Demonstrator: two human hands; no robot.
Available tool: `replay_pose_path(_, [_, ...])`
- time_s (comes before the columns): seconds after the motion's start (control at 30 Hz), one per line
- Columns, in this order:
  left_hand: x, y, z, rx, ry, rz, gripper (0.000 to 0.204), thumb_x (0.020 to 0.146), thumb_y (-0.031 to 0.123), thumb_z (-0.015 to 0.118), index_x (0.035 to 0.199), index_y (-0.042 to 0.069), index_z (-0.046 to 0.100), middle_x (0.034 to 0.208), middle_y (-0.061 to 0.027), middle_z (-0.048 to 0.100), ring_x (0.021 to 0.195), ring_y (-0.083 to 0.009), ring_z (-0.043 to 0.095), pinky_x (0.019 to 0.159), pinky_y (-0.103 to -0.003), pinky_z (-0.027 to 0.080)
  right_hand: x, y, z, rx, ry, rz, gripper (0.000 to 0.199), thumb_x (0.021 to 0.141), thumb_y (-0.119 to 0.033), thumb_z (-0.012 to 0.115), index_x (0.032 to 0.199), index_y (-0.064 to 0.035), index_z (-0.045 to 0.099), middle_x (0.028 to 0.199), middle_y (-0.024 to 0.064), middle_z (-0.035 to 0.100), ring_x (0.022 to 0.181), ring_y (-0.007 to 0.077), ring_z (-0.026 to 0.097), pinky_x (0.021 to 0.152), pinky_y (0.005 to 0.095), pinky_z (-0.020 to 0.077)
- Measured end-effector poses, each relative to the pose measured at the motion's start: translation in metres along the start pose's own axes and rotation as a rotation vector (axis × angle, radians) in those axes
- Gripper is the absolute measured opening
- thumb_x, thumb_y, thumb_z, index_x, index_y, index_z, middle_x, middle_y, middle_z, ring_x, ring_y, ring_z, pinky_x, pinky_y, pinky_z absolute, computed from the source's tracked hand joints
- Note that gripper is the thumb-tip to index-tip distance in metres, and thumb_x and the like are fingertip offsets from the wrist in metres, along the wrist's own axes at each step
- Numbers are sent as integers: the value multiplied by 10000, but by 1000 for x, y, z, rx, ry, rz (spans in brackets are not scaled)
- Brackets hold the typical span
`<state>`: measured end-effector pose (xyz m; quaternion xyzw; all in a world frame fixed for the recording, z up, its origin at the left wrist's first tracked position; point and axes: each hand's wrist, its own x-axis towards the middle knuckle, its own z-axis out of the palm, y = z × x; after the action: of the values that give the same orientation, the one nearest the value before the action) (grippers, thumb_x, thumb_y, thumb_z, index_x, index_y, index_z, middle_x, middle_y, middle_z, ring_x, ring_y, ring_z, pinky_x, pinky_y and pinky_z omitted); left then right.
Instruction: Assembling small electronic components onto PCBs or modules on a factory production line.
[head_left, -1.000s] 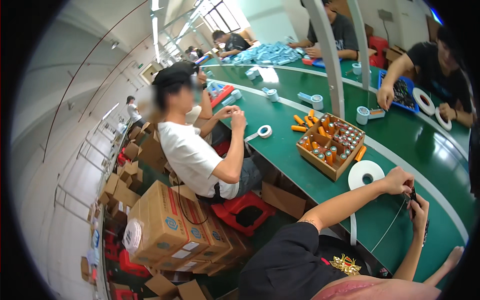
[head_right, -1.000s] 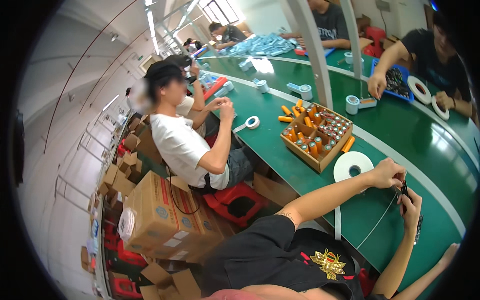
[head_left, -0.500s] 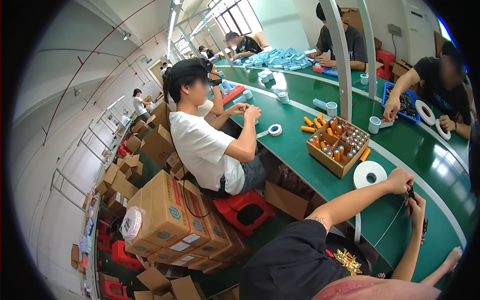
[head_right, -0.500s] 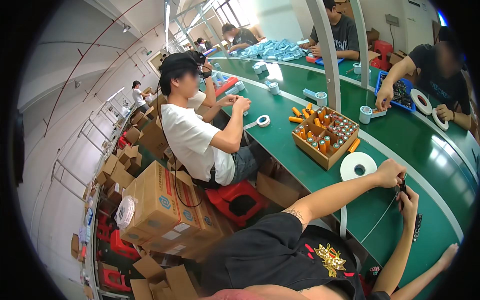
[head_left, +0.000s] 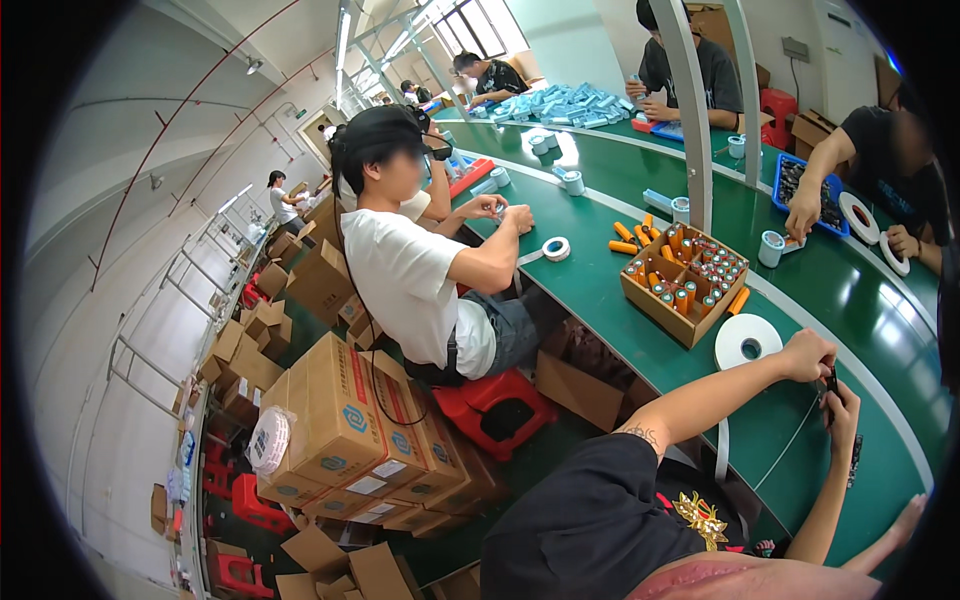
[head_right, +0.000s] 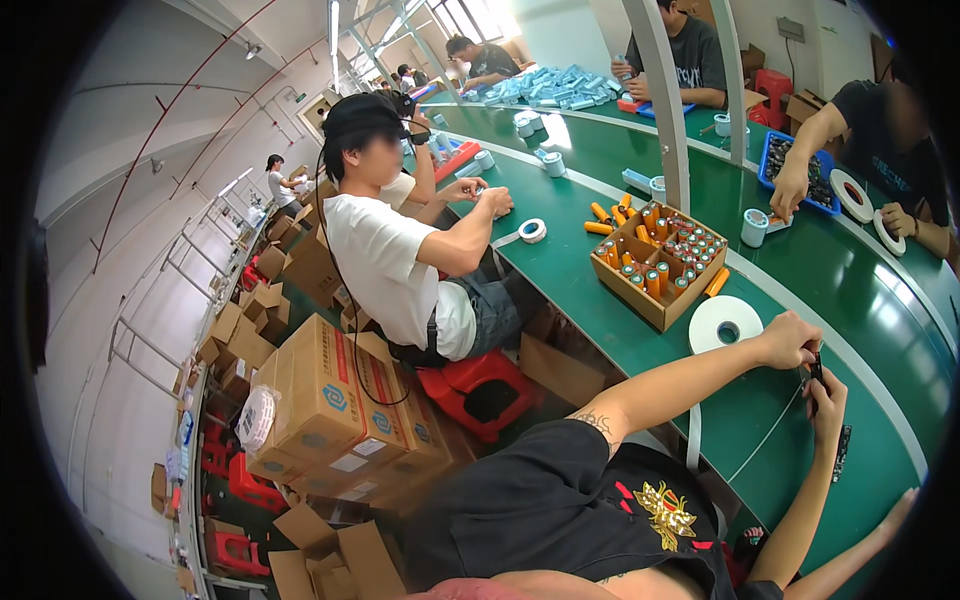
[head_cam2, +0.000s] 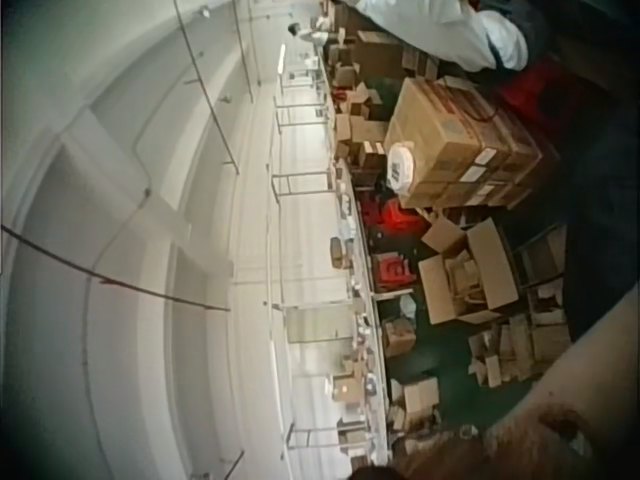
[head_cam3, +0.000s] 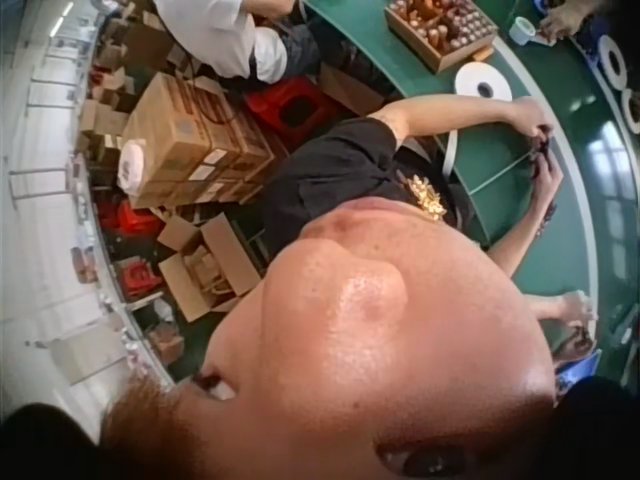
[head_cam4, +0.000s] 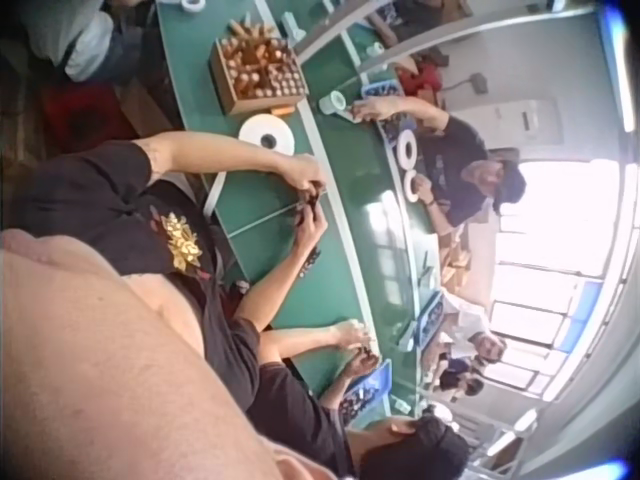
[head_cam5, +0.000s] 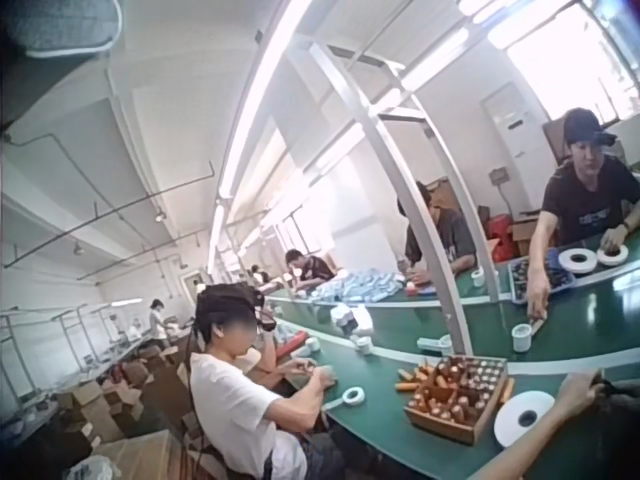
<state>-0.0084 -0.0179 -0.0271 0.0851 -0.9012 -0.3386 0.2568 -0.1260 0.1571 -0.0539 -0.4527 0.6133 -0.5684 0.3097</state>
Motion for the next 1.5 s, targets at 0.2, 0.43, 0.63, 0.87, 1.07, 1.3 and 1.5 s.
replay_pose_path(0.2, [-1,3,-1,9,-18,-17,149,704,191,785,797,108,704,799,-86,723,826,-307,692,831,-416,516,-1,-2,-1,-5,1,8,312,938,-165,541,1156,26,655,673,-5,577,413,41,427,368,194,285])
replay_pose_path(0.43, [-1,2,0,28,-9,13,162,716,210,788,813,110,704,806,-80,724,835,-305,690,831,-416,513,-1,-3,1,13,22,12,288,938,-137,541,1140,29,661,671,-9,581,407,34,422,366,189,281])
replay_pose_path(0.63, [-2,1,0,21,11,20,166,715,201,790,814,102,701,800,-82,724,823,-303,693,815,-412,515,0,-6,3,9,25,-3,273,941,-135,543,1128,27,659,674,-8,580,409,33,421,366,191,281])
replay_pose_path(0.87, [-1,0,1,23,20,-4,170,715,230,793,825,122,722,812,-75,729,833,-299,697,808,-408,528,2,5,-3,-14,23,-7,265,945,-137,547,1120,29,657,677,-11,578,416,34,428,366,191,282])
replay_pose_path(1.07, [0,-1,3,22,14,5,175,720,239,794,828,122,721,823,-71,732,839,-299,698,816,-410,526,2,5,-4,-13,27,-4,268,947,-136,550,1129,30,653,688,-12,581,427,34,432,375,189,285])
replay_pose_path(1.3, [-1,0,2,51,34,31,177,721,237,793,828,119,716,824,-72,732,840,-303,697,819,-412,523,3,10,-5,-30,23,-20,282,947,-156,549,1145,17,649,680,-19,572,431,40,439,383,194,297])
replay_pose_path(1.5, [-1,1,2,35,8,9,181,716,236,794,832,119,719,821,-74,734,832,-301,699,835,-412,522,0,2,-3,-39,37,1,279,943,-144,549,1139,25,654,692,-16,572,451,38,439,400,193,300])
